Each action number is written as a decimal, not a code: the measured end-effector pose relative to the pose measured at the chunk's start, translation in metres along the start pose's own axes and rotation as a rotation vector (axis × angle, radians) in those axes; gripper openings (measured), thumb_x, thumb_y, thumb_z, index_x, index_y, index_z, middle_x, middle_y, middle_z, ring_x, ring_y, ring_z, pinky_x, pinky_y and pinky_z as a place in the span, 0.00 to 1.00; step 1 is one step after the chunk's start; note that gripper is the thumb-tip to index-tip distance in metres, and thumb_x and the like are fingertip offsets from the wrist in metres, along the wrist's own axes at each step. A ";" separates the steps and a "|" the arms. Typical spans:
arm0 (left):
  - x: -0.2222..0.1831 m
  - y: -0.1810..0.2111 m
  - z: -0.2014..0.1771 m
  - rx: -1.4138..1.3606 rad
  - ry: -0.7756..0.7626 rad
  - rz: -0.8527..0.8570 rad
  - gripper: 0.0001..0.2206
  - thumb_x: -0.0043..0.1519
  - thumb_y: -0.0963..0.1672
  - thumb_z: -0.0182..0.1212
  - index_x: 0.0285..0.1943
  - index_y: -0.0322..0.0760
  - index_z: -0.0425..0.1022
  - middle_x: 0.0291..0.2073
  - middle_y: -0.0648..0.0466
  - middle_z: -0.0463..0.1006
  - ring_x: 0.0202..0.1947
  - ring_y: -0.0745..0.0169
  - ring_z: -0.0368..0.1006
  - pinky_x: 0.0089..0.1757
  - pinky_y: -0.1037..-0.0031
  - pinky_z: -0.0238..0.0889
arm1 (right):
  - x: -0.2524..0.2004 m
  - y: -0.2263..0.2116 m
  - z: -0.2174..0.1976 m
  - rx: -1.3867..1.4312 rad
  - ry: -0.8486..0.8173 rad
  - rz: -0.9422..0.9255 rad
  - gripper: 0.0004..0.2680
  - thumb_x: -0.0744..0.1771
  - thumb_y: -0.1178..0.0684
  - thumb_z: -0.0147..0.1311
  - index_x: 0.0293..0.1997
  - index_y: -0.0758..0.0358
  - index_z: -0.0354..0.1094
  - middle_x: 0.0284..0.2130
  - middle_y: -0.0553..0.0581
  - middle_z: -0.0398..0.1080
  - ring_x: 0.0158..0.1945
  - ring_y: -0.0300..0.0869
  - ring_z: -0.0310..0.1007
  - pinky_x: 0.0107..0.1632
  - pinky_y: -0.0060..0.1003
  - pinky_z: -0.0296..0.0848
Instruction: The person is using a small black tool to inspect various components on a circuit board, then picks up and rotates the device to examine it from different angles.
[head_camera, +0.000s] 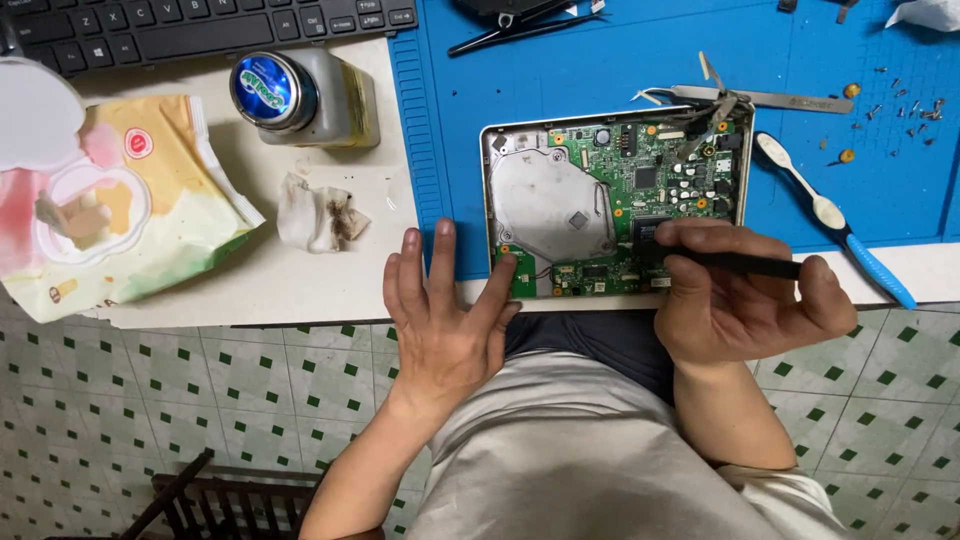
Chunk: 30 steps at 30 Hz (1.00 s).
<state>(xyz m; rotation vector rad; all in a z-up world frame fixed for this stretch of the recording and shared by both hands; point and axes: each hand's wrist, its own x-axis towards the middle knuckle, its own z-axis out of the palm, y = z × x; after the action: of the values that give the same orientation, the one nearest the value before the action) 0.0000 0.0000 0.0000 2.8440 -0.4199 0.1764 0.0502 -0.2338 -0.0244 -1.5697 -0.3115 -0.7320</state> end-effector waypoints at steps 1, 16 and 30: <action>0.001 0.000 -0.001 0.000 -0.001 0.002 0.19 0.71 0.53 0.56 0.71 0.56 0.71 0.75 0.35 0.50 0.76 0.29 0.41 0.65 0.37 0.52 | -0.001 0.000 0.000 -0.001 0.002 0.001 0.27 0.67 0.73 0.50 0.69 0.48 0.46 0.38 0.80 0.62 0.35 0.63 0.69 0.41 0.62 0.80; 0.138 -0.045 -0.004 -0.075 0.237 -0.026 0.04 0.68 0.38 0.59 0.48 0.34 0.78 0.37 0.47 0.70 0.31 0.51 0.71 0.25 0.66 0.60 | 0.002 -0.003 0.002 -0.042 0.002 -0.013 0.27 0.66 0.74 0.50 0.67 0.48 0.45 0.36 0.78 0.65 0.32 0.62 0.72 0.39 0.57 0.81; 0.140 -0.048 0.016 -0.086 0.080 -0.316 0.07 0.63 0.43 0.63 0.48 0.40 0.80 0.39 0.48 0.72 0.32 0.44 0.74 0.27 0.54 0.68 | 0.006 -0.007 0.002 -0.021 -0.024 0.020 0.29 0.64 0.76 0.49 0.68 0.46 0.45 0.36 0.76 0.65 0.31 0.61 0.74 0.37 0.54 0.82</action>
<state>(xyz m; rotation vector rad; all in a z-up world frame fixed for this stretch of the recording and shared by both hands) 0.1491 0.0029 -0.0050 2.7608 0.0396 0.2034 0.0511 -0.2317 -0.0155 -1.5997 -0.3062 -0.7037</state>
